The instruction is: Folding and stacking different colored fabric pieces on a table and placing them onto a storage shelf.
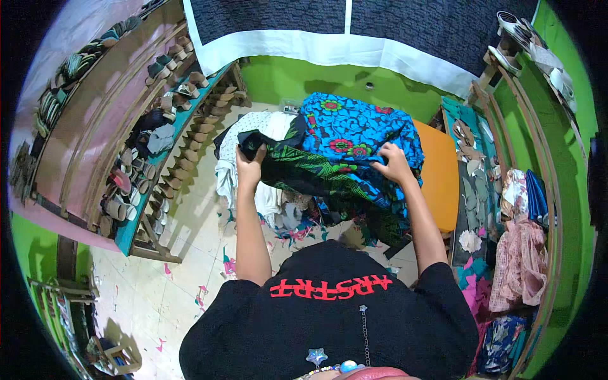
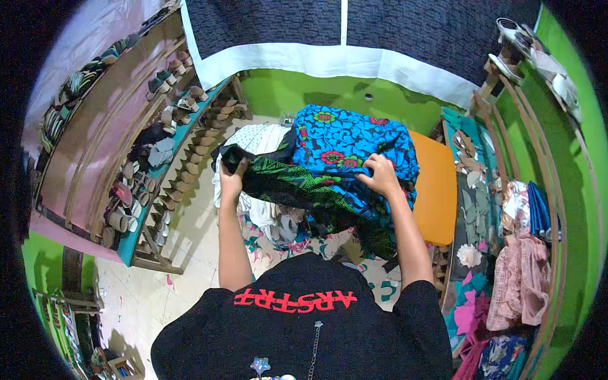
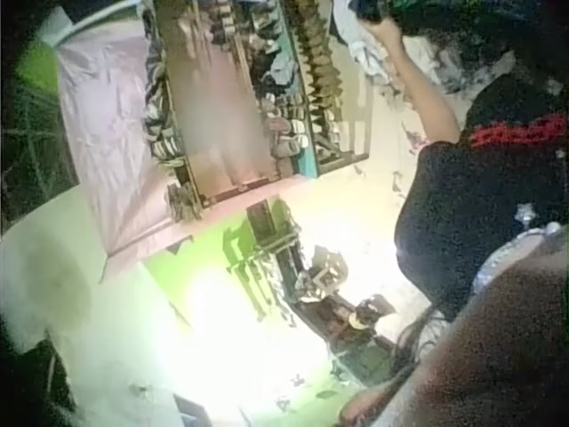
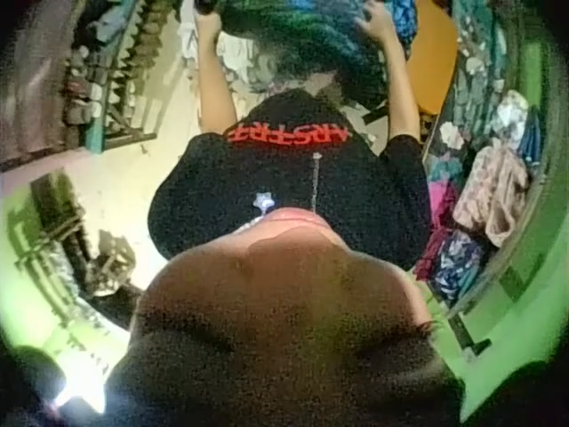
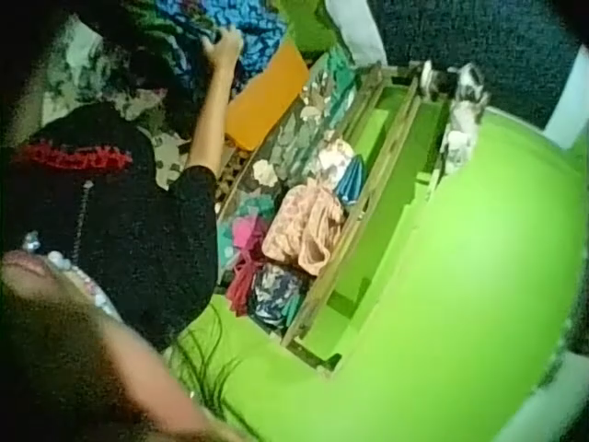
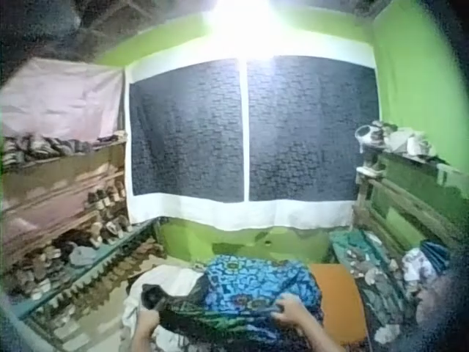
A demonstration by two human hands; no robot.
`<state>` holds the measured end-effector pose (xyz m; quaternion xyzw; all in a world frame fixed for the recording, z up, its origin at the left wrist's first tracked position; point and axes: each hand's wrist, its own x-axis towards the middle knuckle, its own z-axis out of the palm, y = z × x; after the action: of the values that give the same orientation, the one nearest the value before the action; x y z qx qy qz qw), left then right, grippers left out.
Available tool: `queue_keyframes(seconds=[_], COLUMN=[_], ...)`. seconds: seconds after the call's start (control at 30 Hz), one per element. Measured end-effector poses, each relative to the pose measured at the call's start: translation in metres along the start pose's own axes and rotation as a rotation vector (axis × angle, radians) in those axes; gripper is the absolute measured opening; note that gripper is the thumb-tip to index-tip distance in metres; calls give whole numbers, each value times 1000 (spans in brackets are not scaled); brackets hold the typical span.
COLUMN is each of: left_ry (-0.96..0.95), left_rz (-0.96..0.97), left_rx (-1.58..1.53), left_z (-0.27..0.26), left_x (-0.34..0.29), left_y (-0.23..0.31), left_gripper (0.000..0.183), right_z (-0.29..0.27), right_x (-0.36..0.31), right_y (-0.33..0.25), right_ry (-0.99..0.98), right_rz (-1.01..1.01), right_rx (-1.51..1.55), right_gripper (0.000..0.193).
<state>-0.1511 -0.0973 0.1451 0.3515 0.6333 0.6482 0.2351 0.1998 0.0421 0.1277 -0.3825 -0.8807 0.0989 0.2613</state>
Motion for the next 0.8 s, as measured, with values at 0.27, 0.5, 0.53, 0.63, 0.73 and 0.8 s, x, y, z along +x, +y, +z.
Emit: queue_keyframes(seconds=[0.27,0.5,0.53,0.63,0.73,0.8], left_ry=[14,255,158,-298,-871,-978], left_rz=[-239,443,442,191,-284,-213], left_rx=[630,552,491,195,460,379], left_z=[-23,8,22,67,98,118], left_x=[23,19,15,5,-4,-16], left_y=[-18,-6,6,6,-1,-23], left_gripper=[85,38,33,25,44,46], right_z=[-27,-53,-50,-33,-27,-21], right_x=[45,67,69,71,73,74], right_y=[37,22,21,19,7,0], right_ry=[-133,-255,-256,-265,-229,-202], right_rz=[218,366,367,376,182,163], right_rx=[784,1369,1367,1615,1715,1798], right_gripper=[17,25,25,49,59,65])
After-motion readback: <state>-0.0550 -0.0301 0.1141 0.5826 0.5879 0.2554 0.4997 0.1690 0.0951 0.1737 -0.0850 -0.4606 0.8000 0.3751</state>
